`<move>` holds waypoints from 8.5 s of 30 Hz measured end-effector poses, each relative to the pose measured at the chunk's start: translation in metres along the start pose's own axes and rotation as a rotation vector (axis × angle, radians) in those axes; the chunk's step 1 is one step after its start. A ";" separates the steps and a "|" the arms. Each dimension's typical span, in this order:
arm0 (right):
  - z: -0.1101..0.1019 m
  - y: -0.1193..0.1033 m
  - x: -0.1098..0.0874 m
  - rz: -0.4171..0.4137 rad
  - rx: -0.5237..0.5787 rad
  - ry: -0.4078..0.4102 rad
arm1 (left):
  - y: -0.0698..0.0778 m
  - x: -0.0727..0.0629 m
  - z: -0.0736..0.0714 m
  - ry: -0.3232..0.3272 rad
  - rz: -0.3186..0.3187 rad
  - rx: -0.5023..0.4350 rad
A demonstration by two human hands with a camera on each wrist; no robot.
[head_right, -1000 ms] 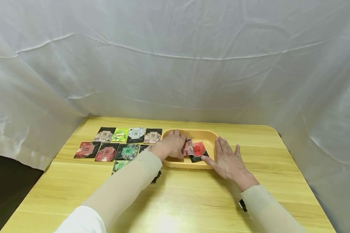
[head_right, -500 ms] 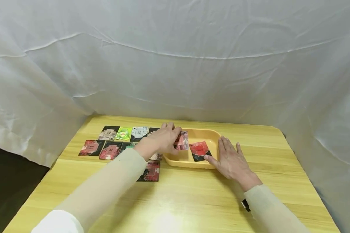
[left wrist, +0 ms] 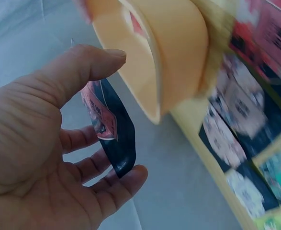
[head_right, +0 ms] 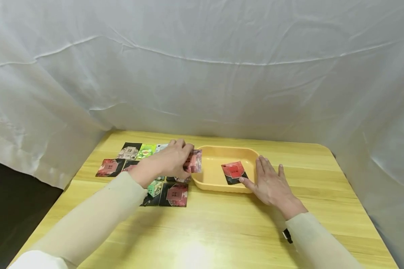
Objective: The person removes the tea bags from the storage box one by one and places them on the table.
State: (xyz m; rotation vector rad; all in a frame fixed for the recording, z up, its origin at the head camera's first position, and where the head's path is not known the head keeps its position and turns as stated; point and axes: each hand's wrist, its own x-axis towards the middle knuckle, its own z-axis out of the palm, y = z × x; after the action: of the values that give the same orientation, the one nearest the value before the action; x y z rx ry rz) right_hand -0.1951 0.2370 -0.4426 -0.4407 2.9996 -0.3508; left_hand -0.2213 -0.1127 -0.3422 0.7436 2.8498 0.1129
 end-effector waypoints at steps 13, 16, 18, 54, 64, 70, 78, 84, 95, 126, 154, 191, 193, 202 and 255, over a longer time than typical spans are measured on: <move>-0.001 0.001 0.000 0.001 0.009 -0.009 | -0.070 -0.072 -0.001 0.049 -0.071 -0.010; -0.001 0.001 0.000 0.001 0.009 -0.006 | -0.086 -0.090 0.007 0.070 -0.062 0.006; -0.002 0.001 0.000 0.001 0.009 -0.004 | -0.096 -0.101 0.013 0.080 -0.063 0.012; 0.000 0.001 0.000 0.008 0.019 -0.004 | -0.132 -0.137 0.066 -0.200 -0.268 -0.021; -0.003 0.005 -0.003 0.019 0.023 -0.011 | -0.131 -0.134 0.068 -0.188 -0.260 -0.019; 0.000 -0.001 0.001 0.016 0.036 -0.014 | -0.131 -0.136 0.063 -0.133 -0.256 0.034; 0.008 -0.005 0.005 -0.023 0.063 -0.016 | -0.104 -0.115 0.034 0.008 -0.171 0.065; 0.005 0.001 -0.003 -0.020 0.037 -0.010 | -0.058 -0.066 0.019 0.000 -0.097 -0.012; -0.001 0.002 -0.008 0.005 0.026 -0.016 | 0.038 0.044 0.014 -0.047 0.079 -0.011; 0.002 0.001 -0.007 0.014 0.026 0.007 | 0.063 0.102 0.054 -0.235 0.148 -0.058; 0.004 0.002 -0.007 0.011 0.019 0.015 | 0.065 0.102 0.064 -0.212 -0.107 0.003; -0.004 0.009 -0.002 -0.015 0.017 -0.016 | 0.034 0.060 0.008 -0.095 -0.049 -0.054; -0.004 0.011 0.000 -0.014 0.020 -0.024 | 0.029 0.052 0.005 -0.088 -0.041 -0.062; -0.009 0.020 -0.009 -0.006 0.039 -0.030 | -0.006 0.013 -0.003 -0.067 -0.012 -0.076; -0.013 0.024 -0.011 0.005 0.048 -0.039 | -0.185 -0.147 0.065 -0.080 -0.236 0.023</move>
State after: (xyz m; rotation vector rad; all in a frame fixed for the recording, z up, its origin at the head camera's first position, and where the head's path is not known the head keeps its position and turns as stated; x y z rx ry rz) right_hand -0.1931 0.2653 -0.4349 -0.4299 2.9473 -0.4087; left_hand -0.1709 -0.3443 -0.4034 0.4004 2.8403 0.0152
